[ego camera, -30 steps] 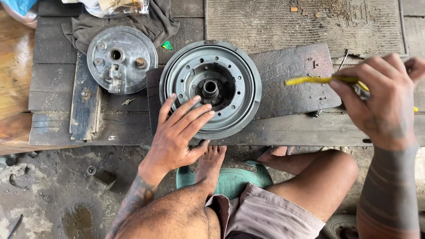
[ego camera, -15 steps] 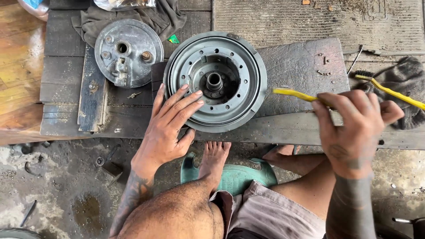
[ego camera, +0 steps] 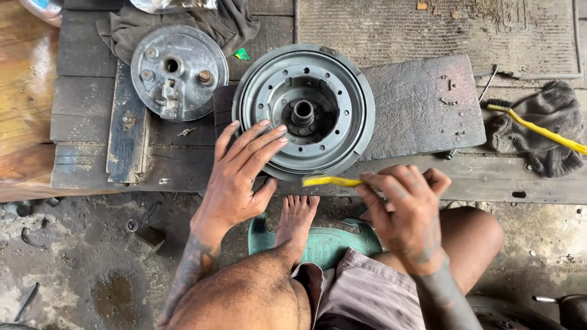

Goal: Cleaning a motorcycle brake panel using a small brush to remove dirt and debris.

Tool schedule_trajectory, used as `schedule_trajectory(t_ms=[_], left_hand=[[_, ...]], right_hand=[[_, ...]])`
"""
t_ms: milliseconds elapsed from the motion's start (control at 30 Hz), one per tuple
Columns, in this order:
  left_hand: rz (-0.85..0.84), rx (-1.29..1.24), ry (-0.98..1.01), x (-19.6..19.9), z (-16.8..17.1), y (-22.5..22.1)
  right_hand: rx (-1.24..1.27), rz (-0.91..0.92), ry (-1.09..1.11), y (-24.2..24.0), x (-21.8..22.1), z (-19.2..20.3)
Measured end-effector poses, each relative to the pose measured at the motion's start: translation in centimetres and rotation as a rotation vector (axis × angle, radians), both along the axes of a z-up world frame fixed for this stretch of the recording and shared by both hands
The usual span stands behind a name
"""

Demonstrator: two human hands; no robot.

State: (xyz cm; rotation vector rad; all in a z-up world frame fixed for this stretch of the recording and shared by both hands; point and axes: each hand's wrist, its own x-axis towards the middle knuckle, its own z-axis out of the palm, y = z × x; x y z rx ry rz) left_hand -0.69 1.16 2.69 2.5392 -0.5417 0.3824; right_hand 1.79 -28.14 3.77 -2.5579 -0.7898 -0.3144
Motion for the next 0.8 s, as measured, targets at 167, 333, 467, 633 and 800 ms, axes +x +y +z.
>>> schedule_trajectory(t_ms=[167,333,467,633,800], left_hand=[[0.002,0.002,0.04,-0.4,0.0,0.0],[-0.004,0.007,0.027,-0.3,0.1,0.3],[0.002,-0.018,0.038,-0.4,0.2,0.2],[0.022,-0.07,0.01,-0.3,0.0,-0.1],[0.058,-0.12,-0.012,-0.6,-0.4,-0.4]], right_hand=[[0.057,-0.074,0.058,0.0,-0.5,-1.1],[0.071,-0.046,0.11,-0.5,0.3,-1.1],[0.066,-0.067,0.066,-0.3,0.5,-0.6],[0.129,-0.031,0.08,-0.3,0.4,-0.5],[0.129,-0.022,0.037,0.5,0.0,-0.8]])
